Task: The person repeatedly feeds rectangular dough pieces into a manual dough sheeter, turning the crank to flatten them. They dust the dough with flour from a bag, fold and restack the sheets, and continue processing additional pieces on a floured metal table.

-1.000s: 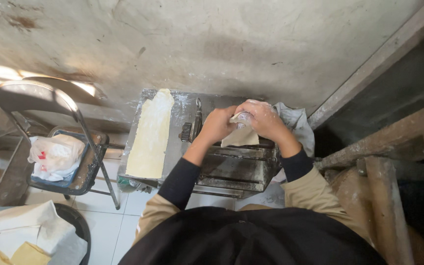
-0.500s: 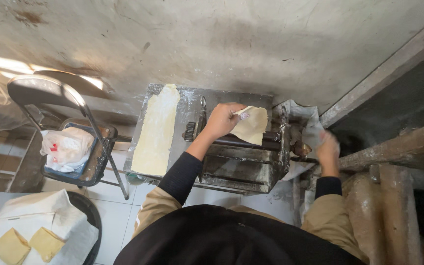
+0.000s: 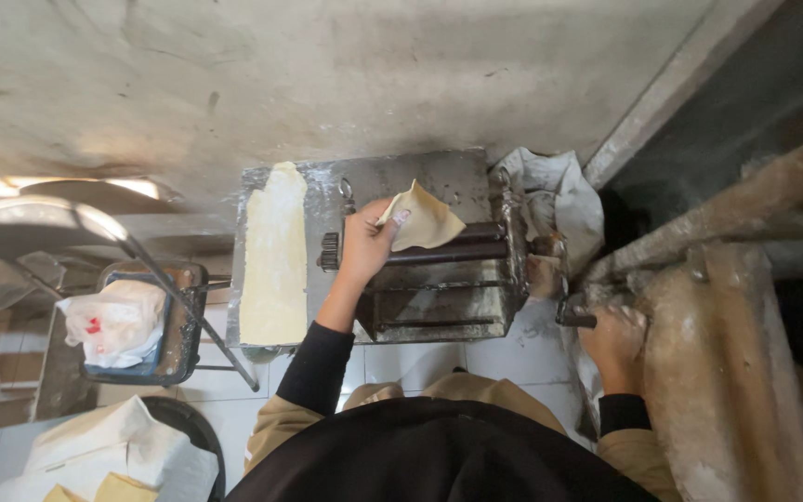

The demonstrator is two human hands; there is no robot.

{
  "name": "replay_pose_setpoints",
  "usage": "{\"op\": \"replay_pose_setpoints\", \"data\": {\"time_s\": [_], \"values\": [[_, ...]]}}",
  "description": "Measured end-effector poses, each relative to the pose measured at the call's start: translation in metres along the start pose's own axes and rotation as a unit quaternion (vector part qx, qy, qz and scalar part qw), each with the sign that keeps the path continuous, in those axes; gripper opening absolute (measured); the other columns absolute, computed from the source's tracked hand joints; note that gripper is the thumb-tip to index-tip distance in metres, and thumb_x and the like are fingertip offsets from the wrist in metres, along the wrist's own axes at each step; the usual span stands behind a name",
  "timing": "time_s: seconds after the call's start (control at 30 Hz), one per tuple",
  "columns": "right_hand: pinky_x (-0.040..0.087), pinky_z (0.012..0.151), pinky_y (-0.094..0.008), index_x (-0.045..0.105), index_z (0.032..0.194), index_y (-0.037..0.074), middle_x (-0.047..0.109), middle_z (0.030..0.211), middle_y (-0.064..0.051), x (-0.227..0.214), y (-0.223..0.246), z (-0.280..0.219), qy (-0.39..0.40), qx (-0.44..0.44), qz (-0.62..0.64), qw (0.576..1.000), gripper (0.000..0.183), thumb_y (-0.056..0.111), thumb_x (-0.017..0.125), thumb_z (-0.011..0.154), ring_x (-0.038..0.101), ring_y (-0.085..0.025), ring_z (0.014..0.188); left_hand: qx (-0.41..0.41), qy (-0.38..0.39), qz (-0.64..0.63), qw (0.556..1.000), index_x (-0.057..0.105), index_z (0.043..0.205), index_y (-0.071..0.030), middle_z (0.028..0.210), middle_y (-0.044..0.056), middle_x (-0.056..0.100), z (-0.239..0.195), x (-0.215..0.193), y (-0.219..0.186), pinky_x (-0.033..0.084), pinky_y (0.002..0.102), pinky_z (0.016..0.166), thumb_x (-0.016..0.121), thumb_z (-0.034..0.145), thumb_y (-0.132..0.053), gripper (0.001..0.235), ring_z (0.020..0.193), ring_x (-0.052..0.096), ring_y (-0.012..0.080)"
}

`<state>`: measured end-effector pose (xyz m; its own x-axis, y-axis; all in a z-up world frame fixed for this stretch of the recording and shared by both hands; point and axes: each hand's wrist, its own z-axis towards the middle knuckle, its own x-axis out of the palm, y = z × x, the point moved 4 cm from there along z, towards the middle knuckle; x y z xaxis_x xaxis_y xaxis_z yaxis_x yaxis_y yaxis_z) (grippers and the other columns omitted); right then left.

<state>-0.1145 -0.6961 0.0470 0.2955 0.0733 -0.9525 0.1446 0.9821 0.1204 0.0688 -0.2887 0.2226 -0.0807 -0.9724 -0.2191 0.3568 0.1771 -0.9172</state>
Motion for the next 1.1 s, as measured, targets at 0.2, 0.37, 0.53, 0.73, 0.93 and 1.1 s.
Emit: {"op": "replay_pose_setpoints", "data": {"time_s": [0.2, 0.37, 0.53, 0.73, 0.93, 1.1], "values": [[0.042, 0.097, -0.042, 0.068, 0.067, 0.012, 0.065, 0.069, -0.007, -0.09, -0.001, 0.033, -0.076, 0.045, -0.071, 0.994, 0.043, 0.039, 0.074, 0.1, 0.06, -0.026, 0.078, 0.081, 0.157, 0.06, 0.982, 0.074, 0.114, -0.001, 0.103, 0.013, 0.077, 0.002, 0.001, -0.012, 0.055, 0.028, 0.084, 0.068, 0.091, 0.001, 0.023, 0.095, 0.072, 0.0143], [0.043, 0.085, -0.038, 0.061, 0.062, 0.01, 0.063, 0.071, -0.007, -0.125, 0.009, 0.122, -0.312, -0.007, -0.123, 0.942, 0.035, 0.017, 0.074, 0.095, 0.059, -0.025, 0.074, 0.033, 0.197, 0.051, 0.979, 0.071, 0.116, -0.003, 0.102, 0.013, 0.077, 0.022, 0.006, -0.017, 0.056, 0.031, 0.081, 0.07, 0.09, -0.003, 0.026, 0.09, 0.072, 0.0201], [0.043, 0.083, -0.039, 0.06, 0.061, 0.012, 0.063, 0.07, -0.006, -0.11, 0.005, 0.183, -0.328, -0.052, -0.147, 0.932, 0.026, 0.013, 0.071, 0.085, 0.06, -0.025, 0.074, -0.009, 0.191, 0.087, 0.978, 0.072, 0.116, -0.003, 0.093, 0.016, 0.074, 0.028, 0.011, -0.005, 0.055, 0.034, 0.076, 0.073, 0.094, -0.011, 0.023, 0.082, 0.07, 0.0281], [0.049, 0.083, -0.044, 0.077, 0.084, 0.017, 0.076, 0.09, -0.011, -0.024, 0.006, 0.302, -0.006, -0.03, -0.148, 0.989, 0.011, 0.026, 0.072, 0.083, 0.072, -0.031, 0.09, 0.057, 0.139, 0.073, 0.986, 0.072, 0.114, -0.006, 0.103, 0.014, 0.076, 0.033, 0.015, -0.012, 0.056, 0.035, 0.079, 0.07, 0.094, -0.013, 0.021, 0.09, 0.075, 0.0282], [0.056, 0.089, -0.047, 0.079, 0.104, 0.011, 0.077, 0.117, -0.016, 0.106, 0.011, 0.279, 0.249, 0.049, -0.098, 0.962, 0.034, 0.035, 0.057, 0.099, 0.073, -0.036, 0.11, 0.037, 0.094, 0.083, 0.991, 0.072, 0.115, -0.007, 0.108, 0.013, 0.075, 0.028, 0.021, -0.005, 0.058, 0.035, 0.077, 0.07, 0.094, -0.009, 0.021, 0.094, 0.075, 0.0292], [0.056, 0.092, -0.046, 0.08, 0.107, 0.012, 0.077, 0.115, -0.017, 0.134, 0.005, 0.156, 0.318, 0.06, -0.097, 0.941, 0.033, 0.037, 0.064, 0.093, 0.073, -0.037, 0.108, 0.057, 0.076, 0.077, 0.993, 0.072, 0.116, -0.008, 0.111, 0.012, 0.076, 0.015, 0.017, -0.007, 0.06, 0.035, 0.083, 0.066, 0.091, -0.001, 0.026, 0.099, 0.076, 0.029]]}}
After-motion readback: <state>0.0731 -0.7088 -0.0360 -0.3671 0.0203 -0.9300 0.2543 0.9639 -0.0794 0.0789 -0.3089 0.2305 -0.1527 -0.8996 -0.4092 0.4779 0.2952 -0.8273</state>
